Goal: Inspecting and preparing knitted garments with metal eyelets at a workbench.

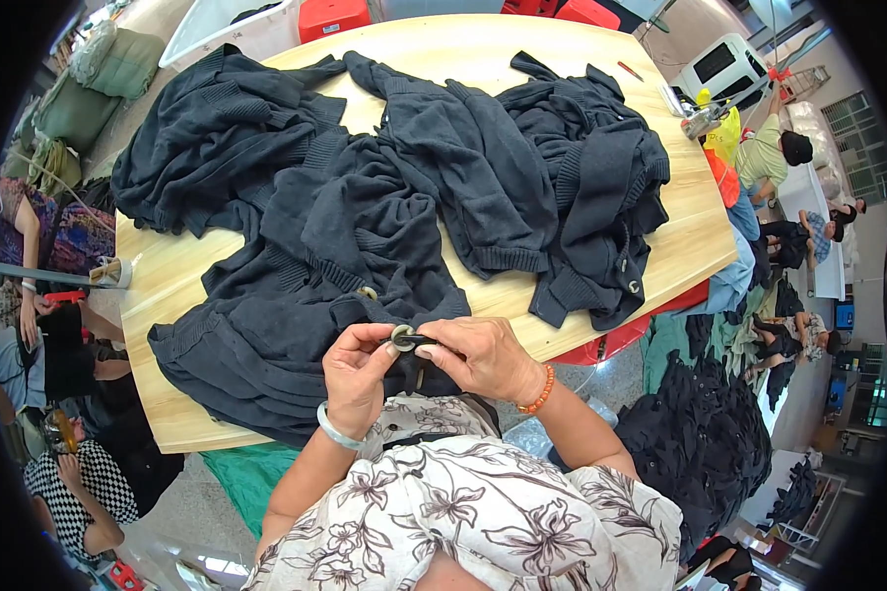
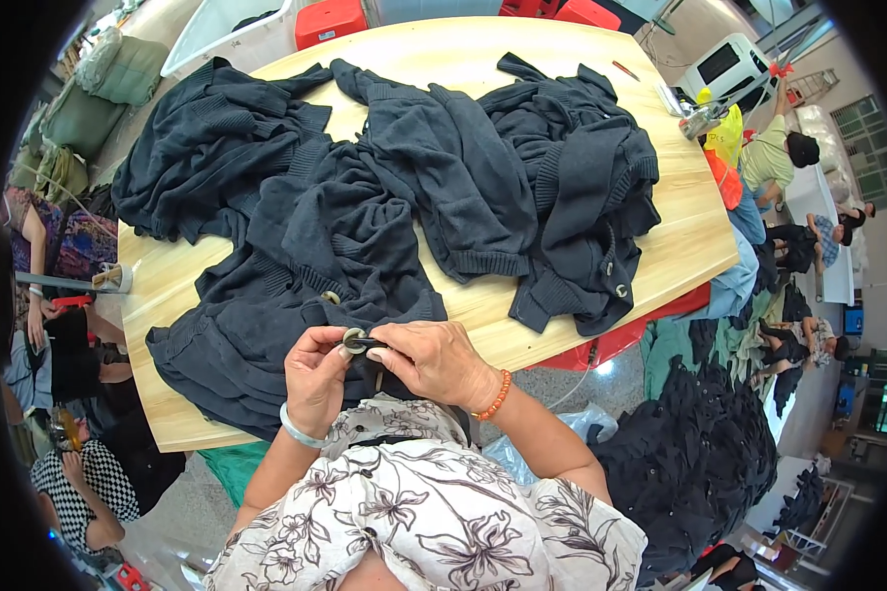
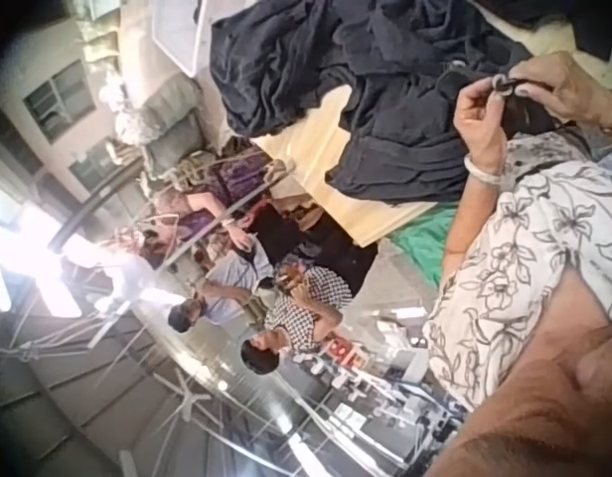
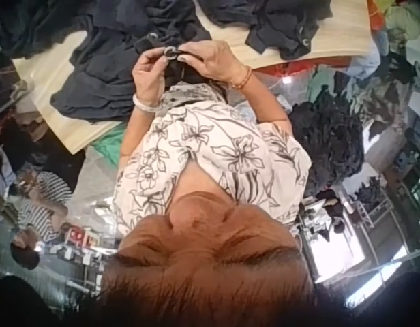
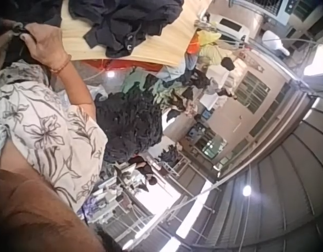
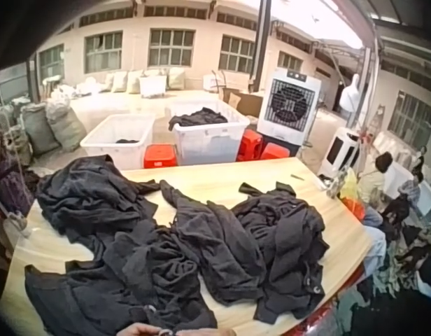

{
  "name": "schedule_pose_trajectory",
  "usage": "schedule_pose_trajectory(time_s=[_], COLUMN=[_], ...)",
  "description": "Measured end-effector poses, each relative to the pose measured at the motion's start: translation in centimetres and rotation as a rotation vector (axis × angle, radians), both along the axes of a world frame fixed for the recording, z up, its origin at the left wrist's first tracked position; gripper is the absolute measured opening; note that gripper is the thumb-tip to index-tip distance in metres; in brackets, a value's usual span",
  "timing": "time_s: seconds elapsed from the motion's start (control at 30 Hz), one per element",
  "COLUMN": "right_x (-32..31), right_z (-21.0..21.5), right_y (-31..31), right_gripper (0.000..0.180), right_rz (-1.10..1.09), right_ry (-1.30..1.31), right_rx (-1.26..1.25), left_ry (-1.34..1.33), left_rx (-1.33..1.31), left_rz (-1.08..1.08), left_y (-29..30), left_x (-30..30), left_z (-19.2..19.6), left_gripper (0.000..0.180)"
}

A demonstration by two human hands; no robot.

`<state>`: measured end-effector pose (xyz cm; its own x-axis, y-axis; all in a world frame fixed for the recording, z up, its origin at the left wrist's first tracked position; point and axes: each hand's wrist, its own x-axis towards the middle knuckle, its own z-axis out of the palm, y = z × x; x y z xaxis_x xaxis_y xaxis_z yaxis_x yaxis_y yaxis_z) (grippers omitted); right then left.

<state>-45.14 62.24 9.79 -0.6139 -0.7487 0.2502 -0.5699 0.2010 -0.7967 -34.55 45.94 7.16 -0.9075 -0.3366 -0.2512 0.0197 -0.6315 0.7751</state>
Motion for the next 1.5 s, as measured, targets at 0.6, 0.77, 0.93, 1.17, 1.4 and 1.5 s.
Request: schedule_pose_trajectory(time_s=[0.6, 0.77, 0.93, 1.17, 1.4, 1.5], right_x=[0.7, 0.3, -0.3, 1.1, 1.9, 1.4], right_z=[-0.9, -1.8, -1.9, -1.5, -2.4, -2.7], right_y=[-1.4, -2.2, -2.0, -1.5, -3.1, -3.3], right_gripper=[0.042, 0.031, 0.013, 0.020, 0.012, 0.009], right_rz=[-0.084, -0.023, -0.202, -0.212, -0.242, -0.321], right_ry=[-0.381, -0.598, -0.987, -0.717, -0.469, -0.545], right_rx=[-0.113, -0.262, -0.264, -0.188, -0.220, -0.278], left_ry=[-0.038, -0.019, -0.038, -0.055, -0.064, -0.071], left_rx=[0.094, 0.089, 0.175, 0.257, 0.102, 0.142], left_rz=[-0.010, -0.011, 0.008, 0.021, 0.034, 0.040], left_y=[-0.2, -0.5, -1.0, -1.1, -0.8, -1.2], left_x=[-0.1, 0.1, 0.0, -0.3, -0.2, -0.2], left_z=[-0.7, -0.6, -0.6, -0.9, -1.0, -0.5], left_gripper=[0.023, 0.023, 0.021, 0.020, 0.022, 0.021])
